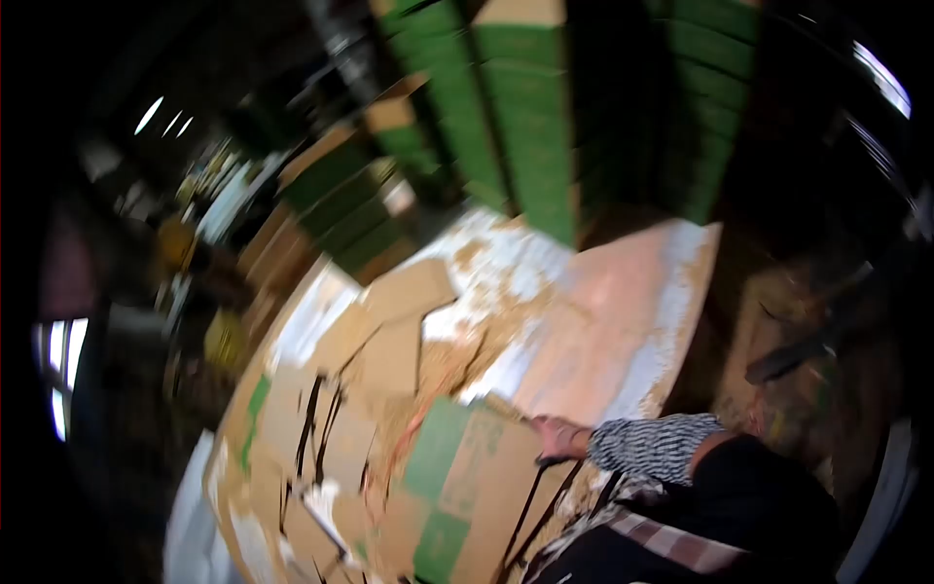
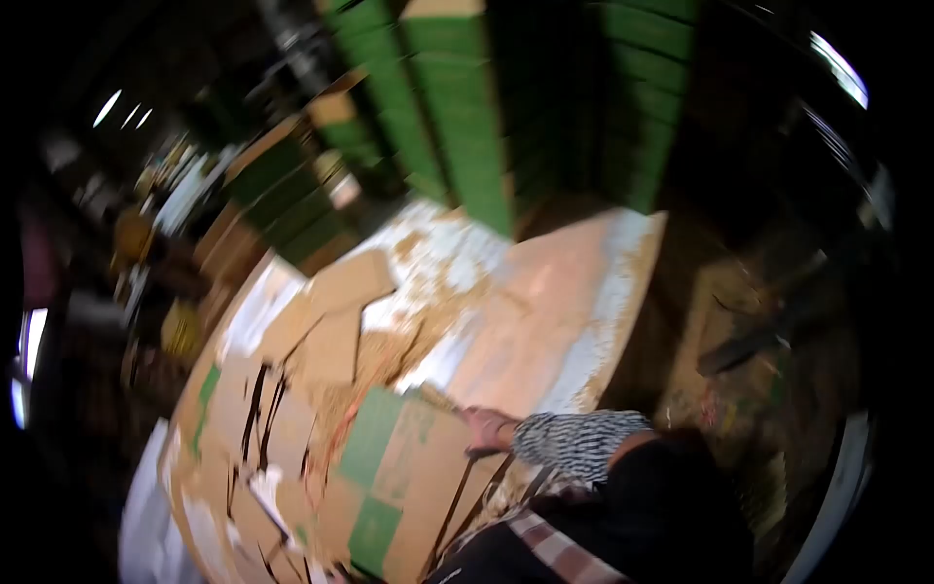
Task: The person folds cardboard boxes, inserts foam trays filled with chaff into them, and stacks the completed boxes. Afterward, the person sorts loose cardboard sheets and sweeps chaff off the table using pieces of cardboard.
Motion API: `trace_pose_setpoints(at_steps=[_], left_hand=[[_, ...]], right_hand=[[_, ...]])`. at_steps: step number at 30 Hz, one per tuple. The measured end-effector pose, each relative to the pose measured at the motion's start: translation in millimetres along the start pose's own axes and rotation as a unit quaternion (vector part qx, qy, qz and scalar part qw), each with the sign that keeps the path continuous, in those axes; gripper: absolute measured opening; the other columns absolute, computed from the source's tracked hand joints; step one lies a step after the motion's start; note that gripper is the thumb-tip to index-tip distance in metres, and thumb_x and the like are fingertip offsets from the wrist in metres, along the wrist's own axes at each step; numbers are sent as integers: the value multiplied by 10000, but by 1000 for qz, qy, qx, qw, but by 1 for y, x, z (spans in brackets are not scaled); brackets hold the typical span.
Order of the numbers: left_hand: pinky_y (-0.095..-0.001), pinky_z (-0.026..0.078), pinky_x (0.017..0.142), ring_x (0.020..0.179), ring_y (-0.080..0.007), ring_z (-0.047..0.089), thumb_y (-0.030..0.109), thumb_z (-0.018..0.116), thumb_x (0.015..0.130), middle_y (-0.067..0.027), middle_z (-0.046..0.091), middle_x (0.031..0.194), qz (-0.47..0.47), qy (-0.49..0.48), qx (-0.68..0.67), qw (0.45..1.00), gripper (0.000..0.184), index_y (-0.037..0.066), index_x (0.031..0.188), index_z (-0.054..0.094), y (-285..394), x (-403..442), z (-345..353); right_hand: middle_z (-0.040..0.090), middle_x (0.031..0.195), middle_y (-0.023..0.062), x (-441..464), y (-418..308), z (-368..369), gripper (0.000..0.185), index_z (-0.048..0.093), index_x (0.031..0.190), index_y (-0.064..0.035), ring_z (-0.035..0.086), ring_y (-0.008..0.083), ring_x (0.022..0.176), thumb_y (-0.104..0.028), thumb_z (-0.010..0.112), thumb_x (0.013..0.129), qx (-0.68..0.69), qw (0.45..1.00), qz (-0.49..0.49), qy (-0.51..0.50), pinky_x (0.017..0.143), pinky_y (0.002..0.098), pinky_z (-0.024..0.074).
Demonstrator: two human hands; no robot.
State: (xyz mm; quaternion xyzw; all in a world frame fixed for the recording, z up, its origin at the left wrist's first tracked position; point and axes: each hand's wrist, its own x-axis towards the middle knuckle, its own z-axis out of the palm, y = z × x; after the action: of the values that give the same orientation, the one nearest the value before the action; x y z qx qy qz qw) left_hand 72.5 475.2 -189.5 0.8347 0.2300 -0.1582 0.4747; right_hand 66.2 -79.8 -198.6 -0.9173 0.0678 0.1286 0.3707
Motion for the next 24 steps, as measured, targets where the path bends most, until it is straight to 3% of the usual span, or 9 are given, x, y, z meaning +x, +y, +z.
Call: trace_pose_setpoints(at_steps=[4, 6, 9, 12, 14, 16, 18, 22, 24], left_hand=[[-447, 430, 921, 1086, -418, 525, 292, 618, 844, -286, 531, 1221, 44, 287, 43, 956, 546, -17, 1271, 476, -23, 62, -43], [-471, 418, 940, 1086, -470, 520, 320, 652, 791, -308, 548, 1187, 27, 360, 45, 931, 605, -24, 1260, 483, -3, 73, -34], [-432, 448, 941, 1111, -419, 550, 383, 659, 803, -248, 588, 1192, -30, 308, 184, 933, 657, 27, 1323, 472, -9, 62, -4], [-384, 457, 946, 1088, -328, 581, 364, 692, 793, -172, 617, 1148, 76, 71, -12, 994, 548, 88, 1252, 578, -92, 55, -29], [-417, 436, 960, 1113, -360, 537, 257, 743, 743, -189, 587, 1163, 188, 237, 111, 947, 489, 74, 1177, 613, -77, 13, -98], [-442, 422, 960, 1094, -382, 526, 210, 710, 760, -227, 548, 1199, 110, 390, 184, 895, 488, 23, 1189, 574, -88, 14, -185], [-442, 386, 1013, 1164, -401, 484, 245, 707, 790, -240, 497, 1287, 27, 484, 94, 870, 621, 25, 1322, 476, -146, 44, -271], [-456, 284, 1104, 1341, -385, 323, 541, 623, 831, -252, 345, 1449, -185, 367, 180, 894, 882, 75, 1481, 250, -189, 131, -359], [-452, 258, 1121, 1363, -376, 291, 552, 626, 822, -243, 323, 1468, -190, 326, 193, 906, 911, 77, 1490, 227, -180, 195, -384]], right_hand=[[658, 1070, 140, -18, -64, -27, 663, 541, 1191, -7, 618, 212, 989, -187, 777, 598, 346, 936, -30, -59, 887, 337, 496], [653, 1088, 116, -2, -38, -11, 700, 523, 1219, -22, 612, 226, 1009, -196, 784, 593, 201, 977, -53, -56, 884, 348, 497], [471, 1315, 152, 28, -30, -1, 767, 432, 1349, -20, 482, 279, 1191, -170, 795, 690, 63, 993, 15, 104, 1005, 375, 410], [504, 1306, 111, 80, -93, 27, 607, 446, 1356, -9, 497, 220, 1164, -91, 710, 815, 128, 972, -54, 191, 1002, 329, 402], [504, 1343, 113, 109, -216, 61, 594, 417, 1384, -3, 505, 192, 1186, -220, 665, 890, 239, 970, -21, 25, 986, 312, 423], [525, 1300, 106, 150, -310, 94, 612, 422, 1396, -59, 509, 171, 1187, -303, 658, 886, 292, 954, 17, -73, 956, 302, 444], [535, 933, -1, 230, -352, 131, 516, 496, 1285, -105, 523, 101, 863, -383, 644, 876, 289, 956, 29, -42, 764, 272, 435], [566, 916, 55, 381, -399, 154, 602, 634, 1129, -91, 469, 122, 750, -592, 638, 796, 225, 958, 160, 80, 667, 282, 395], [611, 1043, 149, 400, -441, 158, 761, 600, 1187, -22, 547, 199, 869, -653, 635, 762, 228, 971, 12, 71, 767, 343, 443]])
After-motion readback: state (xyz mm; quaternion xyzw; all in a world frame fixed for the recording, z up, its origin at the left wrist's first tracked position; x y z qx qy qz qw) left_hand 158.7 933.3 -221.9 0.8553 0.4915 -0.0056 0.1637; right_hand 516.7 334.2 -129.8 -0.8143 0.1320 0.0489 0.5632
